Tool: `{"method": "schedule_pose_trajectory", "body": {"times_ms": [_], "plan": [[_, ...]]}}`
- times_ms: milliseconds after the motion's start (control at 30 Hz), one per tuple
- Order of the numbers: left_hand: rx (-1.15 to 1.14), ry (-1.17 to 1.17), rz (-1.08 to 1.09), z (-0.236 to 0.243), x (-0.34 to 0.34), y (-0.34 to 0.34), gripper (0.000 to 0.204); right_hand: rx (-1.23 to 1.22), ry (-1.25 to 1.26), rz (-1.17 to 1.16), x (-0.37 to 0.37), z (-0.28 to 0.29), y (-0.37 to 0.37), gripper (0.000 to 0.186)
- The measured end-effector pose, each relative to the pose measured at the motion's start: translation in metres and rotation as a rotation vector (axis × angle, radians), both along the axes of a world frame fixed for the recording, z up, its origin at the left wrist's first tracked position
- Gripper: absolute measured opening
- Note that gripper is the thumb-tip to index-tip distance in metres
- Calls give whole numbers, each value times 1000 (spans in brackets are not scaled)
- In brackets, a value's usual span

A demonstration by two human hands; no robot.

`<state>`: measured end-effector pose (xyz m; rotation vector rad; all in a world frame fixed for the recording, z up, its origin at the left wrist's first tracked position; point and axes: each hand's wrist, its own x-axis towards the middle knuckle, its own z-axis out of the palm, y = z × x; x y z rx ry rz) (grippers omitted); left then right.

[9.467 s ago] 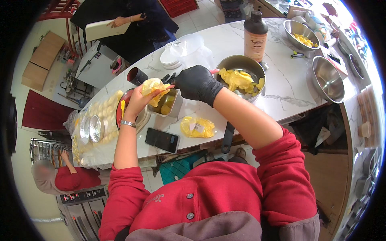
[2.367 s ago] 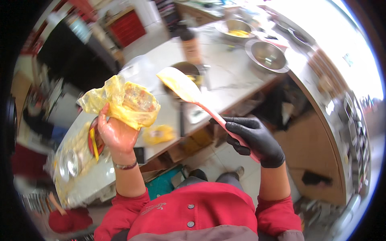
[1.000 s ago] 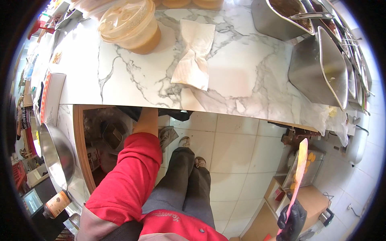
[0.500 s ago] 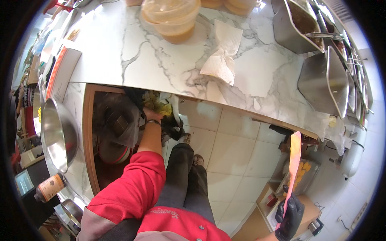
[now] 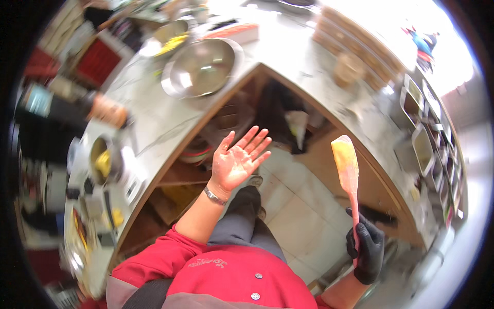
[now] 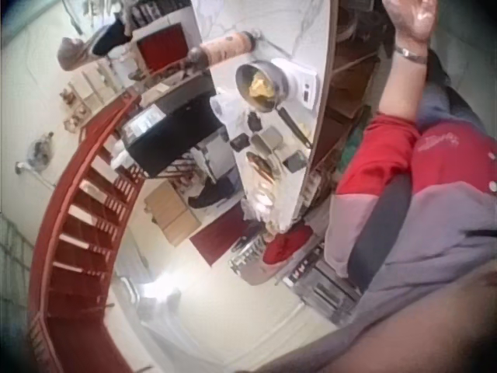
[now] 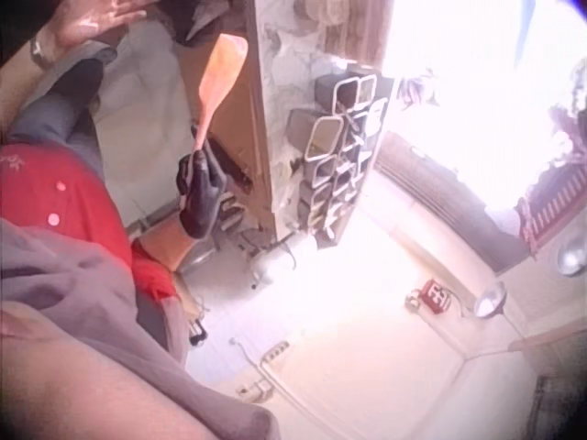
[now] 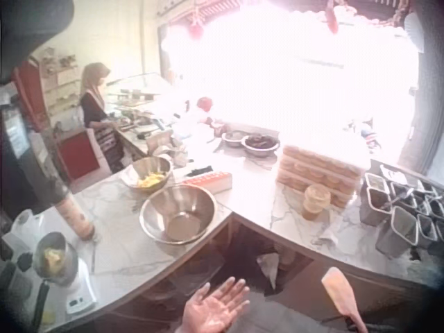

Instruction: The person fills small pastry cups with a yellow mixture using a spatula, discards plastic wrappers into a bin beneath the counter, and then takes the used spatula to a sink to rinse it.

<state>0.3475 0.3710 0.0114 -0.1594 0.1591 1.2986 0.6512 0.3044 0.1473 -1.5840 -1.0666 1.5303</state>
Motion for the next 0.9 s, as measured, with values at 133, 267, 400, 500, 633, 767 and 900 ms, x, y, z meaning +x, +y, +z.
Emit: {"method": "schedule_pose_trajectory", "body": {"times_ms": [133, 267, 400, 500, 633, 767, 900], "plan": [[111, 151, 288, 88, -69, -85, 51, 44, 75, 294, -63, 11, 13, 37], [163, 289, 626, 150, -139, -179, 50, 60, 122, 565, -137, 18, 14, 36], [108, 478, 1009, 183, -241, -290, 45, -3, 170, 831, -228, 38, -5, 37], [-69, 787, 1200, 192, -318, -365, 36, 37, 186, 995, -289, 43, -27, 38], [-385, 1229, 993, 173, -401, -413, 34, -9, 157, 1172, -372, 52, -54, 35], [-652, 1783, 420, 145, -453, -407, 28, -42, 110, 1256, -439, 55, -78, 32], [-764, 2238, -103, 119, -491, -386, 22, -67, 141, 1178, -485, 46, -99, 34]]}}
